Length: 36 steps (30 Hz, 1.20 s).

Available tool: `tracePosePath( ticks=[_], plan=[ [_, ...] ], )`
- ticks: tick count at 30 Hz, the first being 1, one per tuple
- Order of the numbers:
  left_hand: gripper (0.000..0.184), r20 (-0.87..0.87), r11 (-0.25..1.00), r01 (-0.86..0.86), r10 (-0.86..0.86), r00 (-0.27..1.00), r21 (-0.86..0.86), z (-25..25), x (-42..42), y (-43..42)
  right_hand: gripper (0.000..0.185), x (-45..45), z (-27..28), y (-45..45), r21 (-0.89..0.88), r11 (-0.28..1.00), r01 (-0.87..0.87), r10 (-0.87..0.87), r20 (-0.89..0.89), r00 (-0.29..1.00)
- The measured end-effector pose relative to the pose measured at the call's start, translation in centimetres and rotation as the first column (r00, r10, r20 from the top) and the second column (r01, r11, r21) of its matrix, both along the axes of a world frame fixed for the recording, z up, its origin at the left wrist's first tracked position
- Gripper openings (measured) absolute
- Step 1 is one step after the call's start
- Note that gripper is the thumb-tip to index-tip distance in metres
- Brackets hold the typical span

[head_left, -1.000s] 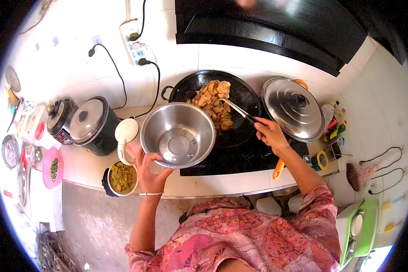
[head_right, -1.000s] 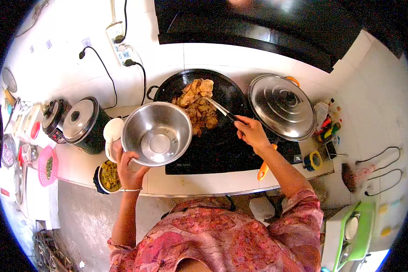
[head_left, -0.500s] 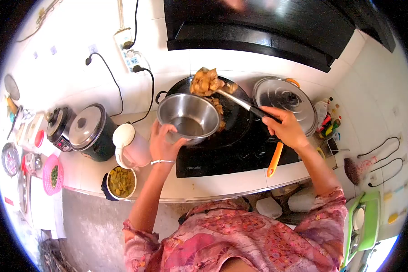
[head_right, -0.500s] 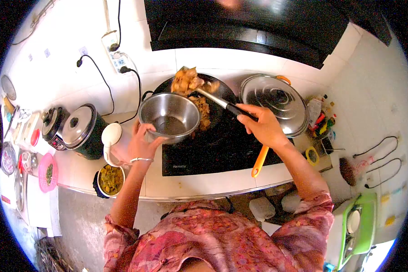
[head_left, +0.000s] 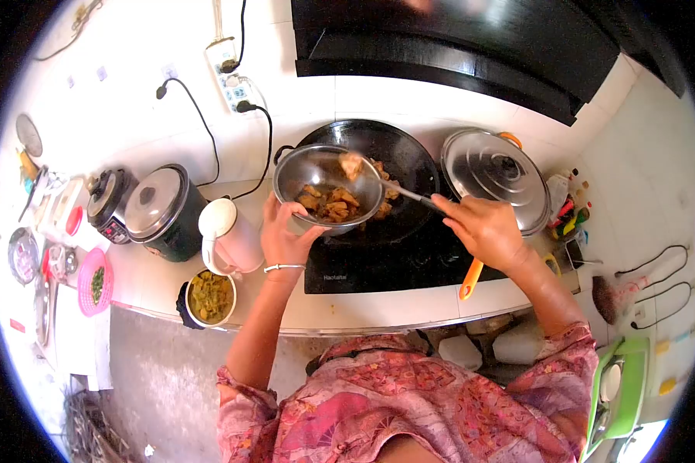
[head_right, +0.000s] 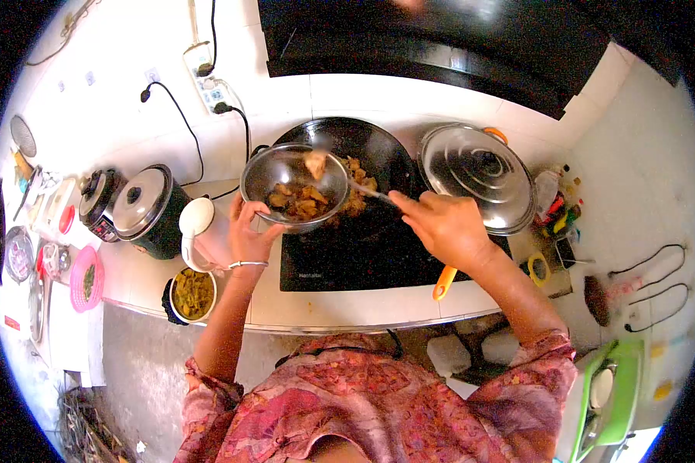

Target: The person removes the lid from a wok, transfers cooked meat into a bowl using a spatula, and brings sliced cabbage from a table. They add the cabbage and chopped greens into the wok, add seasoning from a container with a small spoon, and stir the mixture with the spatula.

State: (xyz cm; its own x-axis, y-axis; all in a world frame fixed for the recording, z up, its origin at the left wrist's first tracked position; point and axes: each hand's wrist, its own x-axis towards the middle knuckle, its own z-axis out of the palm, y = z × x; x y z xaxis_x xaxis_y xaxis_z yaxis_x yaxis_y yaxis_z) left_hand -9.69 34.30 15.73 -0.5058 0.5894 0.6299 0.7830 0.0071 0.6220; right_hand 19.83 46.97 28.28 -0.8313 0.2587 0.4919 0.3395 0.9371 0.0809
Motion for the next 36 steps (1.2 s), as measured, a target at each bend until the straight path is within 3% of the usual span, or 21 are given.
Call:
tracePosePath(
  ticks=[2, 5, 9, 11, 13, 17, 19, 20, 21, 23, 24, 25, 27, 29, 31, 33, 35, 36],
  plan=[
    [0.042, 0.04, 0.999, 0.008, -0.01, 0.999, 0.043, 0.0, 0.3, 0.1, 0.039, -0.2, 0.2, -0.2, 0.204, 0.979, -0.017, -0.017, 0.167, 0.986],
    [0.042, 0.13, 0.999, 0.016, -0.022, 0.991, 0.05, -0.9, 0.4, 0.3, 0.039, -0.8, 1.3, -0.6, 0.34, 0.938, -0.069, -0.002, 0.205, 0.979],
    [0.042, 0.202, 0.998, 0.032, -0.042, 0.979, 0.051, -0.8, 0.5, 0.2, 0.046, -0.9, 1.9, 0.0, 0.384, 0.919, -0.087, 0.01, 0.197, 0.98],
    [0.042, 0.073, 0.999, -0.034, 0.033, 0.997, 0.011, -0.8, 0.6, -0.1, 0.04, -0.7, 2.0, 0.1, 0.43, 0.903, -0.024, -0.05, 0.161, 0.986],
    [0.042, 0.065, 0.999, -0.029, 0.028, 0.998, 0.015, -0.6, 0.6, -0.3, 0.039, -0.7, 2.0, 0.5, 0.441, 0.897, -0.032, -0.041, 0.153, 0.987],
    [0.042, 0.139, 0.999, 0.028, -0.032, 0.99, 0.032, -1.3, -0.1, -0.6, 0.041, 0.2, 1.8, 1.5, 0.272, 0.961, 0.048, -0.048, -0.005, 0.999],
    [0.041, 0.176, 0.998, 0.029, -0.04, 0.984, 0.061, -1.3, -0.4, -1.1, 0.038, 0.8, 1.7, 2.0, -0.134, 0.975, 0.178, -0.191, -0.092, 0.977],
    [0.04, 0.214, 0.995, 0.027, -0.046, 0.976, 0.092, -1.3, -0.6, -1.5, 0.033, 1.3, 0.8, 3.3, -0.249, 0.963, 0.107, -0.157, -0.191, 0.969],
    [0.04, 0.219, 0.996, 0.03, -0.049, 0.975, 0.088, -1.3, -0.8, -2.1, 0.033, 2.0, 0.3, 4.4, -0.253, 0.961, 0.111, -0.162, -0.186, 0.969],
    [0.037, 0.34, 0.997, 0.038, -0.057, 0.939, 0.063, -0.9, -1.2, -3.3, 0.03, 3.4, -0.6, 6.4, -0.592, 0.759, 0.272, -0.352, -0.021, 0.936],
    [0.036, 0.353, 0.997, 0.018, -0.046, 0.935, 0.081, -0.1, -1.0, -4.0, 0.03, 3.9, -1.2, 7.7, -0.58, 0.741, 0.339, -0.396, 0.031, 0.918],
    [0.036, 0.355, 0.997, 0.023, -0.049, 0.934, 0.077, 0.1, -1.0, -4.5, 0.03, 4.4, -1.6, 9.2, -0.582, 0.737, 0.344, -0.4, 0.035, 0.916],
    [0.036, 0.274, 0.992, -0.085, 0.057, 0.96, 0.09, 0.0, -1.3, -5.7, 0.031, 5.0, -1.7, 12.1, -0.811, 0.474, 0.344, -0.311, 0.212, 0.926],
    [0.037, 0.298, 0.991, -0.082, 0.047, 0.953, 0.107, -0.5, -1.7, -6.8, 0.031, 4.9, -1.0, 13.9, -0.822, 0.448, 0.352, -0.301, 0.232, 0.925],
    [0.036, 0.342, 0.992, -0.09, 0.054, 0.938, 0.091, -0.2, -1.5, -8.0, 0.028, 4.2, 0.6, 15.0, -0.796, 0.35, 0.494, -0.255, 0.427, 0.868],
    [0.034, 0.323, 0.99, -0.122, 0.094, 0.942, 0.067, 0.3, -0.9, -9.0, 0.024, 2.7, 2.3, 14.7, -0.772, 0.354, 0.528, -0.208, 0.486, 0.849],
    [0.033, 0.307, 0.986, -0.157, 0.132, 0.943, 0.06, 0.1, -0.8, -9.7, 0.022, 1.3, 2.6, 14.7, -0.722, 0.163, 0.673, -0.205, 0.642, 0.739],
    [0.033, 0.345, 0.985, -0.165, 0.141, 0.928, 0.043, 0.4, -0.6, -10.0, 0.022, 0.8, 0.4, 15.2, -0.777, 0.091, 0.623, -0.155, 0.607, 0.779]
  ],
)
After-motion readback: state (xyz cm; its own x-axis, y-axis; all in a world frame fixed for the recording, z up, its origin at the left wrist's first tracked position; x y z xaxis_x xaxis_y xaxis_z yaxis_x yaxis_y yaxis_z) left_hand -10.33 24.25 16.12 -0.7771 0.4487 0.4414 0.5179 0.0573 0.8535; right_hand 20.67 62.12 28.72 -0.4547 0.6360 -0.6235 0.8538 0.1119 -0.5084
